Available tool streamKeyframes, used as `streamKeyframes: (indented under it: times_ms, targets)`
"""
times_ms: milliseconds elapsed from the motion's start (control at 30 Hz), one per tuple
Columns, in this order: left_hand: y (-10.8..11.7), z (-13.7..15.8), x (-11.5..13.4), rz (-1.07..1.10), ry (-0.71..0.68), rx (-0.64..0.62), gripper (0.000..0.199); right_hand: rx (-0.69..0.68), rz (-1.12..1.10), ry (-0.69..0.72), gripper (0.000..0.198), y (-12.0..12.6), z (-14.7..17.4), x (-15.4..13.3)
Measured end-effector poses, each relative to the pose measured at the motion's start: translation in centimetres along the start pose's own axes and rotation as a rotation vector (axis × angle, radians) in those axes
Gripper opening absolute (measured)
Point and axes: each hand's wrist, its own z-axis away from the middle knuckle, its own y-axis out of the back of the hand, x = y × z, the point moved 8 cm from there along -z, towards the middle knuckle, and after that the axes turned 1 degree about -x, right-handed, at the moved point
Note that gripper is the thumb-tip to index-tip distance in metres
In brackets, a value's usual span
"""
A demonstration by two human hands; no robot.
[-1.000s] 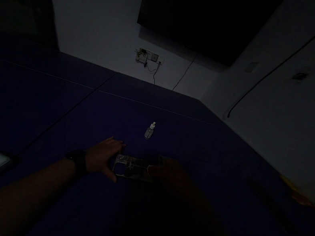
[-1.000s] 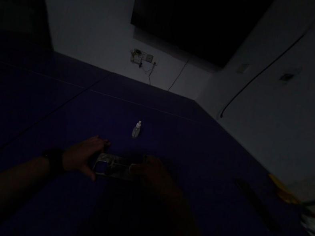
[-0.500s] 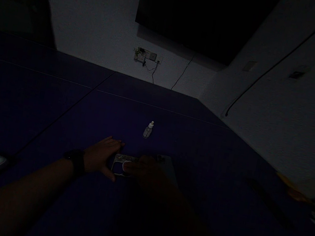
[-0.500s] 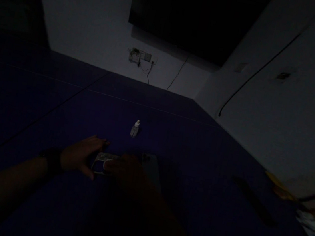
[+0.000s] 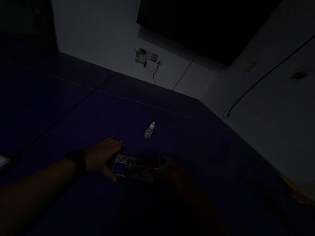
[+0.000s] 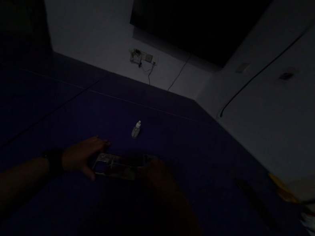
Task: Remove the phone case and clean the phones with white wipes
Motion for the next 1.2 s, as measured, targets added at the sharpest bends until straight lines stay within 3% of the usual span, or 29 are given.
streamKeyframes:
  times_ms: [300, 533, 800, 1200]
  targets:
    - [0.0, 0.0, -0.1, -0.004, -0.007, 0.022, 0.092, 0.129, -0.074, 0.023, 0.033, 1.7, 0.5, -1.0]
    - [0.1, 0.0, -0.1, 0.008, -0.013, 0.026, 0.09, 0.076, -0.078, 0.117, 0.039, -1.0, -1.5, -3.1]
    - [0.2, 0.0, 0.1, -0.01, -0.009, 0.014, 0.09, 0.055, -0.04, 0.27, 0.043, -2.8, -5.2, -7.9]
    - [0.1, 0.0, -0.1, 0.018, -0.014, 0.026, 0.093, 0.048, 0.011, 0.072, 0.037, 0.5, 0.2, -1.3]
